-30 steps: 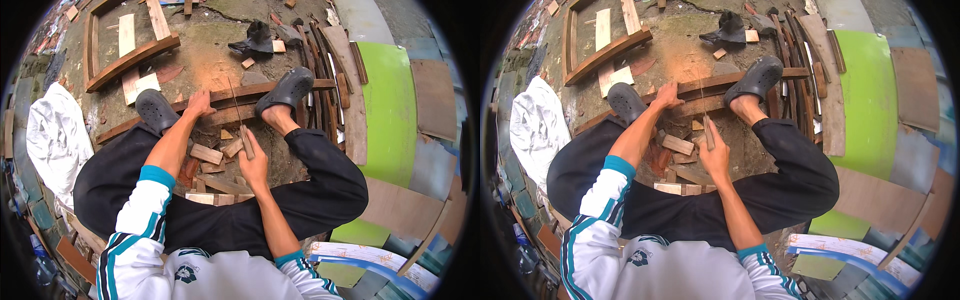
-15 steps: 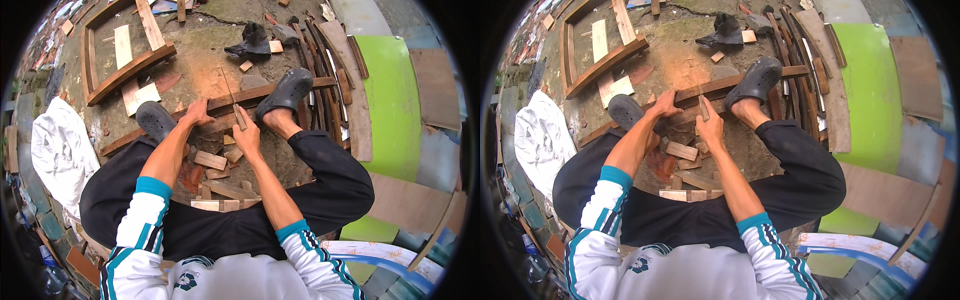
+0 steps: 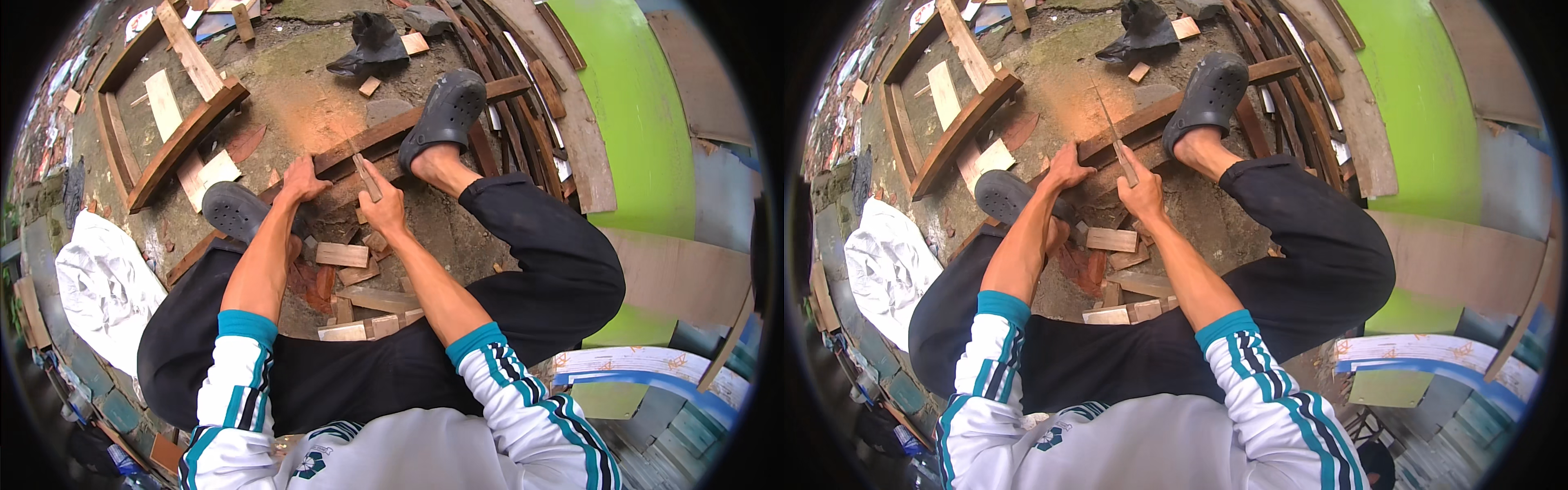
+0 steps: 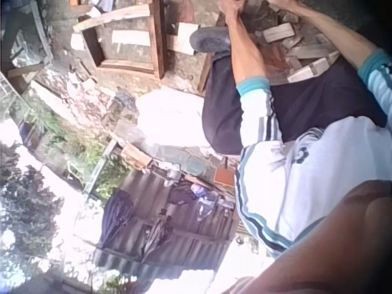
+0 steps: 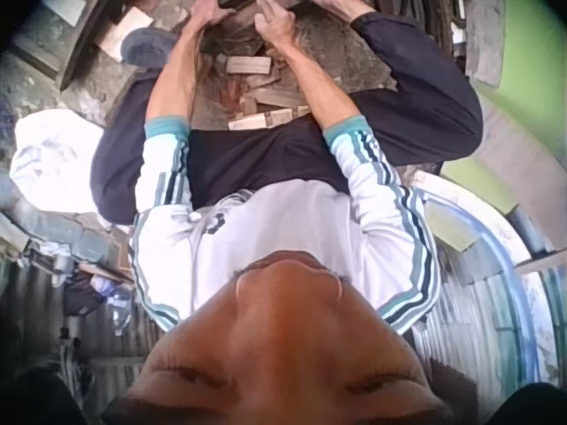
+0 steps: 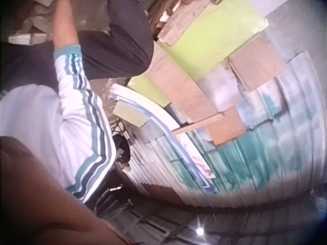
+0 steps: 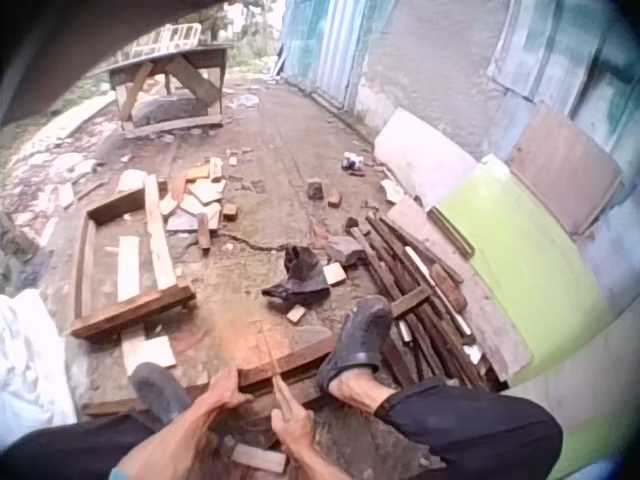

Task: The person uses a hand saw to cut a wooden plank while seated on the ground. After cutting, the person assembles the cut pieces into a rectangular wooden frame.

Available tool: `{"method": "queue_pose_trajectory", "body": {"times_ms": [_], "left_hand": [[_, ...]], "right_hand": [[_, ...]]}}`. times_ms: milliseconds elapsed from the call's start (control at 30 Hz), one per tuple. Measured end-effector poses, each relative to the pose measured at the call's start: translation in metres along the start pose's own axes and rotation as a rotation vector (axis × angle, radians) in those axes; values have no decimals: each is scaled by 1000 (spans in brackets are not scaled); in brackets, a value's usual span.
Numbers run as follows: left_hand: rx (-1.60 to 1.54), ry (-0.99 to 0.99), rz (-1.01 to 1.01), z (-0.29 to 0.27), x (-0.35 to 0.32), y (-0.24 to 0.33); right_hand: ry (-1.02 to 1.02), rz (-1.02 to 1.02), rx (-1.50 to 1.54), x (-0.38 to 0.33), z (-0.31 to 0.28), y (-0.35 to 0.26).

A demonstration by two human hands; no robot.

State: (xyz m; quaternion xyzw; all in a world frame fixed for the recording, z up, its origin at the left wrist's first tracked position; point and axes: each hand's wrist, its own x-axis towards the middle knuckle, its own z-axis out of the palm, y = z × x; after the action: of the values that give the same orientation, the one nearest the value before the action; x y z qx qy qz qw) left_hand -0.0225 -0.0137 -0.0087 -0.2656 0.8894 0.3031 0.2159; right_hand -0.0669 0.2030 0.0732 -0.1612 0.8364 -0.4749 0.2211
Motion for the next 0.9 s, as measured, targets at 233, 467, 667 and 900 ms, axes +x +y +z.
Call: {"method": "queue_pose_trajectory", "body": {"times_ms": [233, 467, 667, 900], "left_hand": [[72, 38, -31, 17, -17, -3], [80, 29, -75, 18, -15, 9], [61, 39, 17, 14, -3, -7], [39, 45, -21, 22, -11, -9]], "right_hand": [[-28, -49, -45, -140, -60, -35], [-13, -13, 26, -28, -12, -10], [-82, 142, 38, 10, -6, -28], [-39, -28, -7, -139, -73, -30]]}}
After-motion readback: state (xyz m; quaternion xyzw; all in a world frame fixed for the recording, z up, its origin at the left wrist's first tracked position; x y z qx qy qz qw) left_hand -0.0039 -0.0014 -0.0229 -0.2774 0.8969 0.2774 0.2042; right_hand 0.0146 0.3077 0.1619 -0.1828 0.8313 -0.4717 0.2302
